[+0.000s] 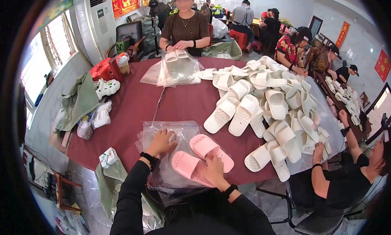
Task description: Packing pairs of slippers into plastic bags at a manufacturing table.
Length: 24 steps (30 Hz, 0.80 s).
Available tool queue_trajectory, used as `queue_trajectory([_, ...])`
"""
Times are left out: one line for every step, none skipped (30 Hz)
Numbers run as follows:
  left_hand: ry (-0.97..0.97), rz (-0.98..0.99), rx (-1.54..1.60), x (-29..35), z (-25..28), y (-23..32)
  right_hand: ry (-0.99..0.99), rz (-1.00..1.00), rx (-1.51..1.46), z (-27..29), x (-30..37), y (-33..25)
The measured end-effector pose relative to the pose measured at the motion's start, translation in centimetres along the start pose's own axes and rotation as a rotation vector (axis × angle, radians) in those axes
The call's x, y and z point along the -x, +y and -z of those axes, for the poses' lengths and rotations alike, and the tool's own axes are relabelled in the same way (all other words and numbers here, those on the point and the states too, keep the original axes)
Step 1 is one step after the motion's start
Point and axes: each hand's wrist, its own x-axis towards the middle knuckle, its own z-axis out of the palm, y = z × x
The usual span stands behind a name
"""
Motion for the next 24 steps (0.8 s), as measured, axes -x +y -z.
queue_trajectory([-0.023, -0.028, -0.028, 0.1, -0.2, -0.2, -0.036, -0.033, -0.056, -0.5, -0.5, -0.4])
queue_trajectory([-0.049, -0.059, -0.054, 0.2, -0.3, -0.2, -0.073, -0.069, -0.110, -0.9, -0.9, -0.8])
queue_trajectory([-0.083, -0.048, -0.066, 0.2, -0.4, -0.2, 0.000, -0.071, -0.119, -1.2, -1.3, -1.2])
queue_trajectory([-0.076, -0.054, -0.070, 0.2, -0.5, -0.2, 0.011, -0.070, -0.119, -1.4, -1.6, -1.2])
queue_trajectory([-0.065, -0.060, -0.054, 0.3, -0.5, -0.4, 0.037, -0.086, -0.126, -1.7, -2.0, -1.2])
queue_trajectory([-0.054, -0.068, -0.036, 0.5, -0.5, -0.5, 0.062, -0.103, -0.132, -2.0, -2.4, -1.1])
queue_trajectory([-0.051, -0.060, -0.048, 0.4, -1.1, -0.8, 0.072, -0.097, -0.133, -2.2, -2.6, -0.9])
queue_trajectory([-0.039, -0.062, -0.052, 0.3, -1.2, -0.8, 0.085, -0.091, -0.171, -2.2, -3.0, -0.6])
queue_trajectory([-0.051, -0.056, -0.039, 0.2, -1.3, -0.8, 0.098, -0.083, -0.209, -2.2, -3.1, -0.2])
queue_trajectory([-0.062, -0.049, -0.024, 0.2, -1.4, -0.9, 0.107, -0.073, -0.206, -2.1, -3.0, 0.2])
queue_trajectory([-0.088, -0.045, -0.043, 0.1, -1.5, -0.6, 0.166, -0.088, -0.299, -1.8, -2.9, 0.6])
queue_trajectory([-0.074, -0.048, -0.038, 0.0, -1.3, 0.0, 0.225, -0.105, -0.389, -1.0, -2.7, 1.0])
queue_trajectory([-0.090, -0.050, -0.045, 0.0, -1.1, 0.5, 0.181, -0.149, -0.355, -0.1, -2.4, 1.5])
queue_trajectory([-0.106, -0.048, -0.053, 0.1, -1.1, 0.9, 0.185, -0.137, -0.347, 0.4, -2.1, 1.9])
queue_trajectory([-0.090, -0.055, -0.088, -0.2, -1.6, 0.9, 0.183, -0.186, -0.376, 0.7, -1.9, 2.2])
queue_trajectory([-0.078, -0.052, -0.080, -0.4, -1.7, 0.9, 0.180, -0.235, -0.405, 0.9, -1.7, 2.6])
queue_trajectory([-0.132, -0.032, -0.080, -0.5, -1.8, 1.1, 0.196, -0.236, -0.399, 1.1, -1.5, 2.7])
queue_trajectory([-0.188, -0.011, -0.080, -0.6, -1.9, 1.3, 0.195, -0.231, -0.388, 1.2, -1.6, 2.8])
queue_trajectory([-0.184, -0.011, -0.070, -0.7, -2.0, 1.4, 0.226, -0.163, -0.272, 1.0, -1.8, 2.7])
queue_trajectory([-0.199, 0.006, -0.065, -0.7, -1.7, 1.5, 0.255, -0.096, -0.159, 0.8, -1.9, 2.2])
queue_trajectory([-0.216, 0.017, -0.059, -0.8, -1.6, 1.6, 0.280, -0.089, -0.107, 0.1, -2.1, 2.1])
queue_trajectory([-0.215, 0.012, -0.054, -0.7, -1.7, 1.7, 0.282, -0.090, -0.100, -0.8, -2.4, 2.5])
queue_trajectory([-0.168, -0.003, -0.056, -0.6, -1.9, 1.7, 0.248, -0.128, -0.141, -1.3, -2.8, 2.7])
queue_trajectory([-0.123, -0.019, -0.060, -0.5, -2.0, 1.8, 0.215, -0.167, -0.182, -1.7, -3.0, 2.9])
